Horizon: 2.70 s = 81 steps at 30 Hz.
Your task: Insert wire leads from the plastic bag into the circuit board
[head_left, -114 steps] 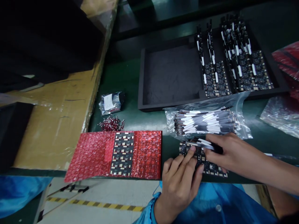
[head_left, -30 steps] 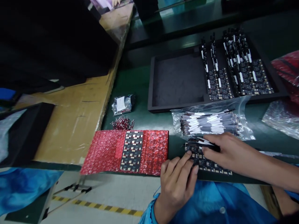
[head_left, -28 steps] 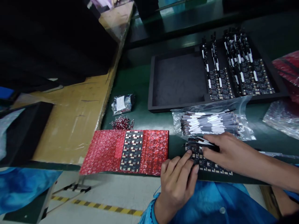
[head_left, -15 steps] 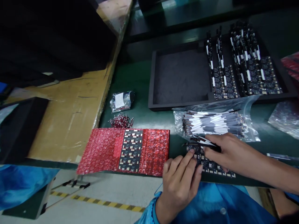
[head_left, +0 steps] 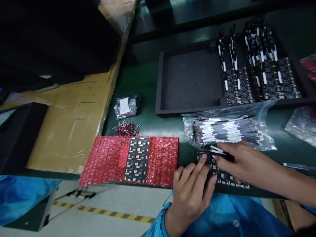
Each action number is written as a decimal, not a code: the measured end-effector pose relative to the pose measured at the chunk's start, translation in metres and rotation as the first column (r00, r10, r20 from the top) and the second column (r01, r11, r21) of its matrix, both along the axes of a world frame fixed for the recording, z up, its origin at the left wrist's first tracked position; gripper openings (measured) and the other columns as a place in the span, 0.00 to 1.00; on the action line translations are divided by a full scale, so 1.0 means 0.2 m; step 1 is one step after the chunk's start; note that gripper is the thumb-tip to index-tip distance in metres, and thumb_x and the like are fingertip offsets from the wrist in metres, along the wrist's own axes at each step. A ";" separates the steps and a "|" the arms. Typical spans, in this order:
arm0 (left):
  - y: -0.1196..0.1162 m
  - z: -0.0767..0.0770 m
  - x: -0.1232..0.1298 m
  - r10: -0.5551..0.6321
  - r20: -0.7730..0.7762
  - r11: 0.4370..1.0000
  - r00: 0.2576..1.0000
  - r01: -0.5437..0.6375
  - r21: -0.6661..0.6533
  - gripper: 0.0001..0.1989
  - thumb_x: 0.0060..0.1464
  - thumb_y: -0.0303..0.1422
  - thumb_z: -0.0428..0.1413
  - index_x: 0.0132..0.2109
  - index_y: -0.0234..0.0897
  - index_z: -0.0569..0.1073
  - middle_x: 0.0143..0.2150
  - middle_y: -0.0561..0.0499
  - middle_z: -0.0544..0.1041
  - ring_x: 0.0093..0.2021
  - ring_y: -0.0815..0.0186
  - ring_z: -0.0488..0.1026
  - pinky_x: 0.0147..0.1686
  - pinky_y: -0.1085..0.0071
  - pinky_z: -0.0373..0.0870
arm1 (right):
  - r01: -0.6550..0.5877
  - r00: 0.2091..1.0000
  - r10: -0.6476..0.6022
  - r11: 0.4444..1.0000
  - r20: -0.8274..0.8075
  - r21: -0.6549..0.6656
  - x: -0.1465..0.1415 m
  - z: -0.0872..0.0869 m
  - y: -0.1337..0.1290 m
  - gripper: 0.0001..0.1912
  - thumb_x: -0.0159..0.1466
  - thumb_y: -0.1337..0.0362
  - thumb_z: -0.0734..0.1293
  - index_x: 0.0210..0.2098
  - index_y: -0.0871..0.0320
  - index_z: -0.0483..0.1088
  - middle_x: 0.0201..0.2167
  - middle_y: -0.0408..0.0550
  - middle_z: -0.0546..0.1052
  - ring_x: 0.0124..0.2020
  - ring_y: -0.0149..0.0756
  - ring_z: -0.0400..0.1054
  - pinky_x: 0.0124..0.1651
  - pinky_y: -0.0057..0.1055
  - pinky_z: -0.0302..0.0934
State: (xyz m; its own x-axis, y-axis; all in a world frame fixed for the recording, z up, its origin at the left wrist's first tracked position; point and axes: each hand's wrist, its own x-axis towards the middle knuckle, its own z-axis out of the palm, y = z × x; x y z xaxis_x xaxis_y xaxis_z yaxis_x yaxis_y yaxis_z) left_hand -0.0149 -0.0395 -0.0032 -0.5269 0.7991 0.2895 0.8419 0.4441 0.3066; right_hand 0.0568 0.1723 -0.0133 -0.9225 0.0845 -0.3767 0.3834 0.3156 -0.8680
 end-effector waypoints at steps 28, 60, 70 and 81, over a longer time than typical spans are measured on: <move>0.03 0.00 0.01 0.066 0.039 0.997 0.997 -0.068 0.042 0.23 0.64 0.39 0.55 0.63 0.41 0.64 0.54 0.55 0.78 0.45 0.67 0.76 0.42 0.64 0.69 | 0.063 0.996 -0.076 0.971 0.048 0.232 0.05 0.29 0.25 0.24 0.77 0.40 0.63 0.34 0.46 0.76 0.25 0.45 0.80 0.27 0.44 0.76 0.32 0.35 0.63; 0.14 0.13 0.04 0.002 0.340 0.969 0.940 -0.086 0.232 0.08 0.63 0.40 0.53 0.38 0.47 0.74 0.29 0.61 0.75 0.29 0.74 0.73 0.32 0.75 0.72 | -0.042 0.993 0.064 0.978 0.098 -0.204 0.25 0.31 0.12 0.14 0.75 0.51 0.68 0.37 0.51 0.69 0.24 0.33 0.68 0.19 0.31 0.63 0.23 0.26 0.55; 0.14 0.12 0.04 -0.025 0.442 0.989 0.897 -0.042 0.142 0.08 0.65 0.42 0.52 0.41 0.50 0.75 0.32 0.61 0.78 0.33 0.71 0.75 0.32 0.74 0.75 | -0.025 0.994 0.051 0.965 0.093 -0.261 0.24 0.28 0.10 0.15 0.76 0.53 0.66 0.35 0.51 0.68 0.25 0.36 0.74 0.20 0.31 0.64 0.24 0.25 0.55; 0.11 0.01 0.16 -0.203 -0.014 0.959 0.979 0.202 0.201 0.03 0.60 0.36 0.57 0.42 0.48 0.73 0.28 0.61 0.77 0.26 0.70 0.74 0.32 0.68 0.76 | 0.133 0.985 -0.120 0.986 0.124 -0.102 0.44 0.12 0.22 0.17 0.69 0.51 0.67 0.29 0.51 0.63 0.24 0.32 0.58 0.27 0.31 0.52 0.28 0.29 0.47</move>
